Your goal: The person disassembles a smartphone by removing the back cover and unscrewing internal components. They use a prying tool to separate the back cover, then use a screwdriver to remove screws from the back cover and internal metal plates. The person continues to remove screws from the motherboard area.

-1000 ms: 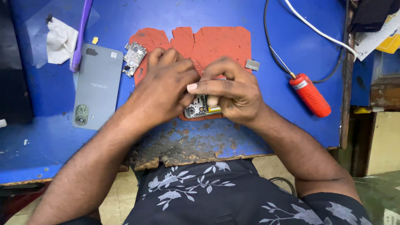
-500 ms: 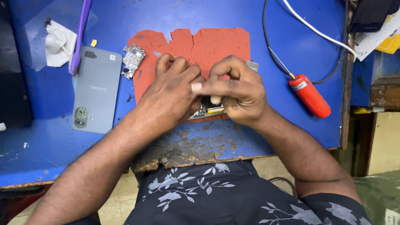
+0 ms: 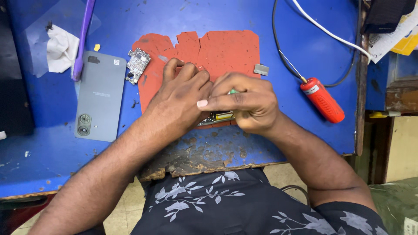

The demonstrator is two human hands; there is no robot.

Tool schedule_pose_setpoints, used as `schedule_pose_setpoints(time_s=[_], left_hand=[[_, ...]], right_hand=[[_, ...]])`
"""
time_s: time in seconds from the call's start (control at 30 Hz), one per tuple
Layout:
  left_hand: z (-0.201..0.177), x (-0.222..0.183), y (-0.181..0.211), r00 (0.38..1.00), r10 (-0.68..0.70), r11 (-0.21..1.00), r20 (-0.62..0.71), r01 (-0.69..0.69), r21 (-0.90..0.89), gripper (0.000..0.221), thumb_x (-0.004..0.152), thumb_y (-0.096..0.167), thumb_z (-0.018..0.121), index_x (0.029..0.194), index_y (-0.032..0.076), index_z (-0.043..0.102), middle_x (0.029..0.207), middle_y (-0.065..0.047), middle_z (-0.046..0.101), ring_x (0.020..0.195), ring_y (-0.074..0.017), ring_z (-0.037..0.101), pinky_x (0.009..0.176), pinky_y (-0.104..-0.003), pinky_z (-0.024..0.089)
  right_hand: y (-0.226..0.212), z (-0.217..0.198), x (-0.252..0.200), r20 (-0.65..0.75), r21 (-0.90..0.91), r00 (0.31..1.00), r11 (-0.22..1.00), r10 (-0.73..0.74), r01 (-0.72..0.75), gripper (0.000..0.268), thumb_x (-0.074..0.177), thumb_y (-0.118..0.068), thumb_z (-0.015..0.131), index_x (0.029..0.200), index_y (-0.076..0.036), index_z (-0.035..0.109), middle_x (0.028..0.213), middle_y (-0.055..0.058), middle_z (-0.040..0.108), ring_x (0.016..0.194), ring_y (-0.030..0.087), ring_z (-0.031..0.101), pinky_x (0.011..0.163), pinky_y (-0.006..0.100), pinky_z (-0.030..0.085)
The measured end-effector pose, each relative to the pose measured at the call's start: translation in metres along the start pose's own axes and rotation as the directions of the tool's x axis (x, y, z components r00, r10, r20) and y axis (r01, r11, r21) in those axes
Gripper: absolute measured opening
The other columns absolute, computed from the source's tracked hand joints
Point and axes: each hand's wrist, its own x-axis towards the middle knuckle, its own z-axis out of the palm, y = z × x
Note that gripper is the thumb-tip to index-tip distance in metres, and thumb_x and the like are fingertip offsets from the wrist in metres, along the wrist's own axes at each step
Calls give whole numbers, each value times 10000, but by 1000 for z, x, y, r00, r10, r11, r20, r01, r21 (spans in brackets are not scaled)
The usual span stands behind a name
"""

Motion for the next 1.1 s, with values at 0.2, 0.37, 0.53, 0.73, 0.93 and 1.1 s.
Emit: schedule_pose_setpoints(time_s=[0.2, 0.37, 0.53, 0.73, 0.93, 1.1], left_hand=[[-1, 0, 1, 1000, -11, 1000, 3, 11, -23, 342, 769, 193, 806, 1056, 55, 680, 1015, -65, 562, 1061, -271, 530, 1055, -558, 344], [0, 1, 2, 999, -26, 1000, 25, 26, -17, 312, 769, 180, 799, 1025, 49, 679, 1020, -66, 567, 1054, -266, 532, 1052, -548, 349], [2, 1, 2, 999, -41, 999, 30, 41, -8, 282, 784, 153, 781, 1024, 43, 681, 1010, -69, 568, 1036, -260, 532, 1058, -536, 355], [2, 1, 2, 999, -48, 999, 24, 48, 6, 258, 815, 154, 784, 1020, 41, 674, 1021, -76, 572, 1052, -269, 536, 1068, -537, 354], [1, -1, 1, 1000, -27, 999, -3, 27, -41, 350, 756, 161, 787, 1065, 32, 682, 1050, -74, 583, 1069, -276, 539, 1064, -560, 338], [4, 0, 1, 1000, -21, 1000, 10, 21, -8, 332, 794, 185, 785, 1070, 29, 683, 1043, -80, 573, 1083, -278, 536, 1066, -572, 341]], right_hand=[[-2, 1, 6, -24, 17, 997, 997, 72, -71, 559, 759, 295, 570, 1138, -75, 750, 936, 106, 636, 794, 178, 654, 686, 289, 546], [-2, 2, 5, -42, 3, 993, 994, 110, -110, 518, 799, 293, 601, 1133, -65, 771, 957, 124, 626, 741, 144, 644, 658, 263, 530], [0, 1, 3, 0, 62, 992, 990, 130, -129, 615, 708, 296, 495, 1140, -63, 745, 991, 110, 614, 810, 158, 669, 733, 284, 571], [4, -2, 2, 29, 124, 994, 987, 102, -104, 674, 708, 299, 469, 1209, -77, 718, 1073, 99, 645, 860, 145, 653, 801, 287, 556], [5, -1, -1, 25, 104, 999, 994, 40, -43, 696, 727, 309, 489, 1257, -87, 706, 1087, 103, 669, 883, 134, 638, 699, 232, 535], [7, -2, -5, 3, 68, 1000, 998, -2, 2, 671, 787, 315, 528, 1287, -97, 702, 1124, 92, 680, 871, 123, 667, 685, 218, 556]])
